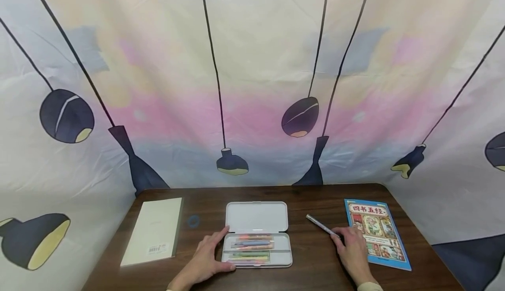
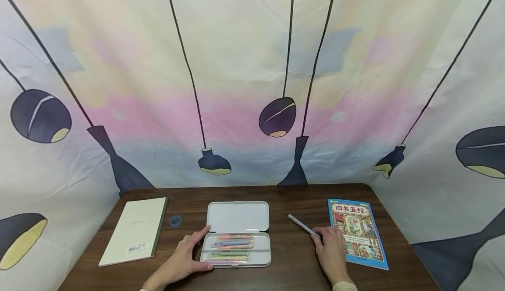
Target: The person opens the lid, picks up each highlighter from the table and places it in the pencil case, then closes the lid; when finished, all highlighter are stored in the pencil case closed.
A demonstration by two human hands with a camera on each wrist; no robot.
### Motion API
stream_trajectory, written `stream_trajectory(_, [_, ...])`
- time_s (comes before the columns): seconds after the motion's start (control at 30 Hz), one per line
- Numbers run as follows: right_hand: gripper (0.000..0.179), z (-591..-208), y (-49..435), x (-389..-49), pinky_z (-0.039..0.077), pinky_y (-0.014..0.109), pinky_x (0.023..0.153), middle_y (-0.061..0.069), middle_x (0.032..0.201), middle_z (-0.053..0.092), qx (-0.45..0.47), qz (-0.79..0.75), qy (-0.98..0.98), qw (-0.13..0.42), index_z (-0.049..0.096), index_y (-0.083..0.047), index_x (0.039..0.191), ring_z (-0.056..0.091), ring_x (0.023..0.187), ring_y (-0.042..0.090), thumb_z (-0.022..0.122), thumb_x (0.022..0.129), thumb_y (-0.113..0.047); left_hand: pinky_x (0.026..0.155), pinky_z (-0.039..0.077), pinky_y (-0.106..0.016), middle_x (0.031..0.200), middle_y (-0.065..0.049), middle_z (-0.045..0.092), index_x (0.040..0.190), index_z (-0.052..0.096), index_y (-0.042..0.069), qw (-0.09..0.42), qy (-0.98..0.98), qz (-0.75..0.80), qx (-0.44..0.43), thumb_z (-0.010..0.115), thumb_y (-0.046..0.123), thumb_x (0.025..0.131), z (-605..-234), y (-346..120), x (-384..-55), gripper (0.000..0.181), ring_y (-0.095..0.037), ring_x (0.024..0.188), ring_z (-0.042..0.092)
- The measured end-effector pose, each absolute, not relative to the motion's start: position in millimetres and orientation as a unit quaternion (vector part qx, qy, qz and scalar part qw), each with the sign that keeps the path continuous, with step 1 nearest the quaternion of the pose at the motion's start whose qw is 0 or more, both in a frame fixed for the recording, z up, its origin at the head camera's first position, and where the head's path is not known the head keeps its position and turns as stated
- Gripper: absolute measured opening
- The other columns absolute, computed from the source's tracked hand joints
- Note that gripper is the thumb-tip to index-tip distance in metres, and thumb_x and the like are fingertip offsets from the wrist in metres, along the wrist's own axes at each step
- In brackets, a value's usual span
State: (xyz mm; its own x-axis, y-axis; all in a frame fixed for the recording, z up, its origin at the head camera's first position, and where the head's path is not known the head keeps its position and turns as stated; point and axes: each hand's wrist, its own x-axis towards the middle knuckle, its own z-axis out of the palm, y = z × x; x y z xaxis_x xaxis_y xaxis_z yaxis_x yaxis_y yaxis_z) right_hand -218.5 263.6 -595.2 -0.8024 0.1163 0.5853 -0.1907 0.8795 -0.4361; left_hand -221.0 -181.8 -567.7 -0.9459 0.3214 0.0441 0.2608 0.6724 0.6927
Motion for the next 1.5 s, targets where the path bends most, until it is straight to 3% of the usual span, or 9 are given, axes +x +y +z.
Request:
stream_trajectory(0.33, [0.019, -594.1, 236.4, -224.1, 0.044, 0.05, 0.077, 0.006, 0.086, 0.071, 0.04, 0.271, -0.896, 0.348, 0.079, -0.007, 0.092, 0.059, 0.087, 0.031, 0.089, 0.077, 0.0, 0.107, 0.035, -0.067, 0.153, -0.014, 0.054, 0.164, 0.04, 0.013, 0.041, 0.911, 0.377, 0.164, 0.092, 0.057, 0.073, -571.4, -182.7, -223.8, 0.112, -0.03, 0.129, 0.045])
stream_trajectory(0.57, [0.017, -585.2, 220.9, -227.8, 0.043, 0.048, 0.079, 0.003, 0.088, 0.069, 0.042, 0.283, -0.899, 0.332, 0.078, -0.008, 0.093, 0.057, 0.091, 0.029, 0.088, 0.081, -0.001, 0.107, 0.035, -0.068, 0.153, -0.016, 0.053, 0.164, 0.041, 0.016, 0.039, 0.914, 0.371, 0.161, 0.093, 0.056, 0.072, -569.7, -183.9, -221.8, 0.112, -0.033, 0.13, 0.045])
stream_trajectory(1.1, [0.025, -571.9, 188.4, -233.1, 0.044, 0.045, 0.077, 0.0, 0.087, 0.069, 0.11, 0.285, -0.872, 0.381, 0.077, -0.009, 0.09, 0.057, 0.091, 0.024, 0.091, 0.073, 0.004, 0.107, 0.036, -0.067, 0.153, -0.014, 0.053, 0.164, 0.041, 0.017, 0.044, 0.91, 0.381, 0.155, 0.093, 0.057, 0.071, -570.7, -183.0, -222.5, 0.114, -0.034, 0.131, 0.044])
stream_trajectory(1.5, [0.025, -567.2, 163.0, -235.3, 0.044, 0.04, 0.079, -0.006, 0.088, 0.067, 0.154, 0.293, -0.869, 0.368, 0.077, -0.013, 0.09, 0.055, 0.092, 0.019, 0.091, 0.075, 0.001, 0.108, 0.034, -0.068, 0.153, -0.014, 0.053, 0.164, 0.041, 0.017, 0.041, 0.908, 0.384, 0.162, 0.094, 0.053, 0.072, -568.0, -182.5, -219.8, 0.113, -0.034, 0.132, 0.044])
